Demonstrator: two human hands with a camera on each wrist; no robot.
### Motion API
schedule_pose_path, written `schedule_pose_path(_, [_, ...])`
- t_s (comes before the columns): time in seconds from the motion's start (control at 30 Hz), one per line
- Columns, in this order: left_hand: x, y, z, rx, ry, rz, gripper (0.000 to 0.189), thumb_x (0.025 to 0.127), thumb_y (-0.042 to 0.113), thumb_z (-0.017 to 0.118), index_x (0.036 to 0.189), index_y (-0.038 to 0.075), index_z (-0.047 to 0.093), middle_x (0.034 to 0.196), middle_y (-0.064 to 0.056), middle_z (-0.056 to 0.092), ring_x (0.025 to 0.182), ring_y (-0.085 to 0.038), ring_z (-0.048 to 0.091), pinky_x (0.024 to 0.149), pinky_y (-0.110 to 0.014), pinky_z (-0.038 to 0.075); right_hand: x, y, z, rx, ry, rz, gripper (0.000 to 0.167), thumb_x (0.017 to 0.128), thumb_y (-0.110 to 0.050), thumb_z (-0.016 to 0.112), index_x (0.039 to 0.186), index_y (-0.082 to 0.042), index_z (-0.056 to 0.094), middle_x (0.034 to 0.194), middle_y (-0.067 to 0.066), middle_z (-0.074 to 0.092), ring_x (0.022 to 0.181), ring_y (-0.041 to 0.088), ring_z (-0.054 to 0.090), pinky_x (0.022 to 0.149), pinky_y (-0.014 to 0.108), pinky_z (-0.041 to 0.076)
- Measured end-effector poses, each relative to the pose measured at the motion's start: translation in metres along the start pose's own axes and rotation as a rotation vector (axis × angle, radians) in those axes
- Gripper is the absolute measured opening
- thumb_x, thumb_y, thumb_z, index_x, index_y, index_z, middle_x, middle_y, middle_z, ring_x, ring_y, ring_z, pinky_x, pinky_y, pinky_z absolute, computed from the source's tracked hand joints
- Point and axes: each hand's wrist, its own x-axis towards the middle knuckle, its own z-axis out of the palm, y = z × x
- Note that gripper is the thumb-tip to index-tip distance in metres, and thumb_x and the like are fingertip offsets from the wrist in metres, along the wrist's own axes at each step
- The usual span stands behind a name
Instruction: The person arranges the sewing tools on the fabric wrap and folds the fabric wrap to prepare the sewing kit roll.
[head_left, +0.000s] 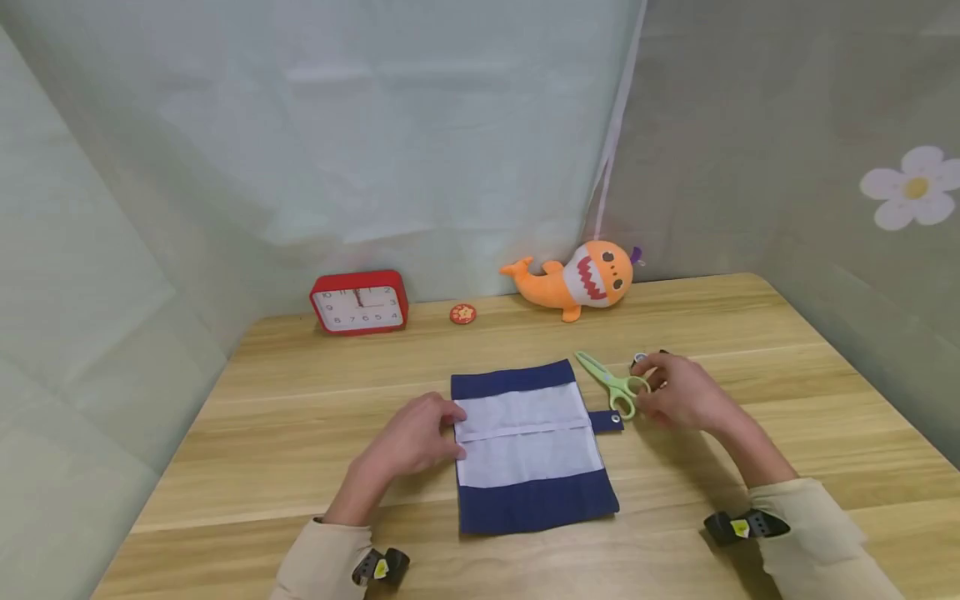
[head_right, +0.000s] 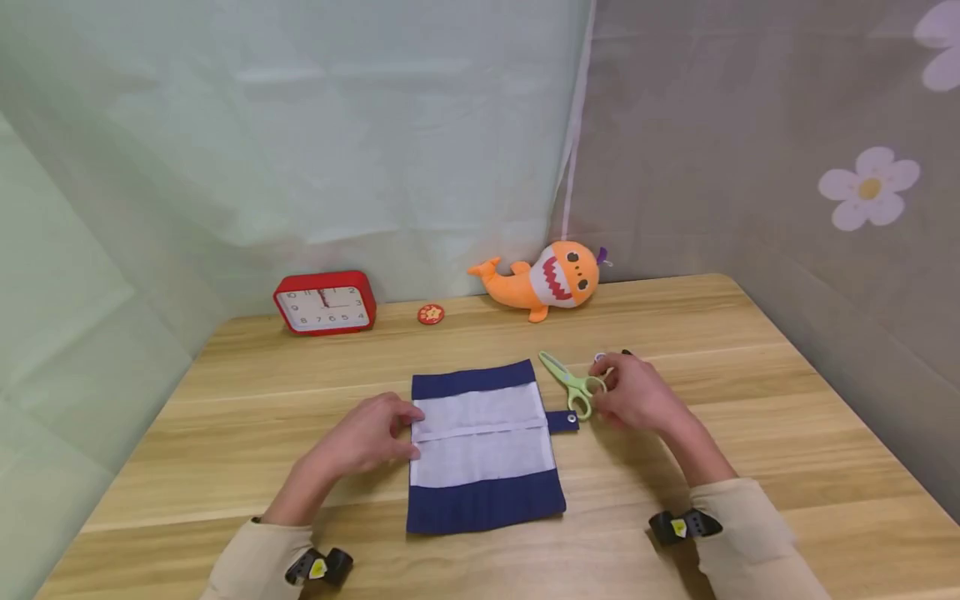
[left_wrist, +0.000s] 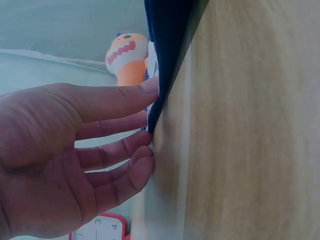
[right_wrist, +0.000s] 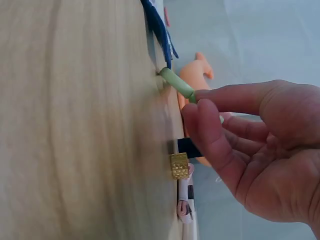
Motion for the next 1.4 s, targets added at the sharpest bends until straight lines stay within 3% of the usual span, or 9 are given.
schedule_pose_path(0.2, [-0.001, -0.001, 0.000, -0.005, 0.001, -0.002, 0.045, 0.080, 0.020, 0.094, 0.120, 0.007, 0.078, 0.113, -0.007, 0.070, 0.099, -0.021, 0.058, 0.099, -0.044, 0.054, 0.002, 0.002, 0.002, 0.111, 0.037, -0.008, 0.039, 0.096, -0.004, 0.070, 0.132, 0.006, 0.059, 0.098, 0.016, 0.066, 0.073, 0.019, 0.069, 0.063, 0.034, 0.060])
schedule_pose_path(0.4, [-0.002, -0.001, 0.000, -0.007, 0.006, -0.002, 0.045, 0.079, 0.020, 0.094, 0.119, 0.007, 0.078, 0.113, -0.008, 0.070, 0.099, -0.021, 0.058, 0.100, -0.044, 0.053, 0.006, 0.003, 0.003, 0.195, 0.082, 0.042, 0.042, 0.097, -0.003, 0.070, 0.136, 0.008, 0.059, 0.103, 0.017, 0.064, 0.079, 0.018, 0.072, 0.071, 0.033, 0.064])
schedule_pose_path(0.67, [-0.005, -0.003, 0.001, -0.012, 0.005, -0.013, 0.044, 0.080, 0.019, 0.094, 0.120, 0.008, 0.077, 0.110, -0.006, 0.069, 0.099, -0.021, 0.057, 0.099, -0.044, 0.053, 0.011, 0.006, 0.000, 0.343, 0.142, 0.061, 0.046, 0.096, -0.002, 0.073, 0.137, 0.010, 0.057, 0.105, 0.012, 0.066, 0.078, 0.012, 0.074, 0.071, 0.030, 0.063])
schedule_pose_path(1.0, [-0.004, -0.004, 0.002, -0.020, 0.009, 0.004, 0.043, 0.080, 0.018, 0.093, 0.118, 0.008, 0.077, 0.104, -0.003, 0.065, 0.096, -0.020, 0.056, 0.093, -0.041, 0.052, 0.012, 0.002, -0.004, 0.602, 0.096, 0.022, 0.048, 0.096, 0.005, 0.071, 0.137, 0.016, 0.049, 0.098, 0.002, 0.067, 0.083, 0.010, 0.076, 0.079, 0.030, 0.064])
schedule_pose_path(1.3, [-0.002, -0.001, 0.001, -0.027, 0.004, -0.003, 0.042, 0.081, 0.018, 0.093, 0.118, 0.008, 0.077, 0.107, -0.004, 0.066, 0.098, -0.021, 0.057, 0.096, -0.043, 0.053, 0.012, -0.002, 0.000, 0.737, 0.034, 0.014, 0.035, 0.096, 0.004, 0.071, 0.128, 0.007, 0.057, 0.096, -0.002, 0.072, 0.087, 0.013, 0.077, 0.082, 0.034, 0.064])
schedule_pose_path(1.4, [-0.001, -0.001, 0.001, -0.027, 0.004, 0.001, 0.042, 0.081, 0.018, 0.093, 0.119, 0.008, 0.076, 0.106, -0.004, 0.066, 0.097, -0.021, 0.056, 0.095, -0.042, 0.052, 0.014, -0.005, 0.004, 0.726, 0.019, 0.025, 0.036, 0.098, 0.001, 0.071, 0.130, 0.006, 0.057, 0.100, -0.003, 0.071, 0.088, 0.012, 0.076, 0.082, 0.033, 0.064])
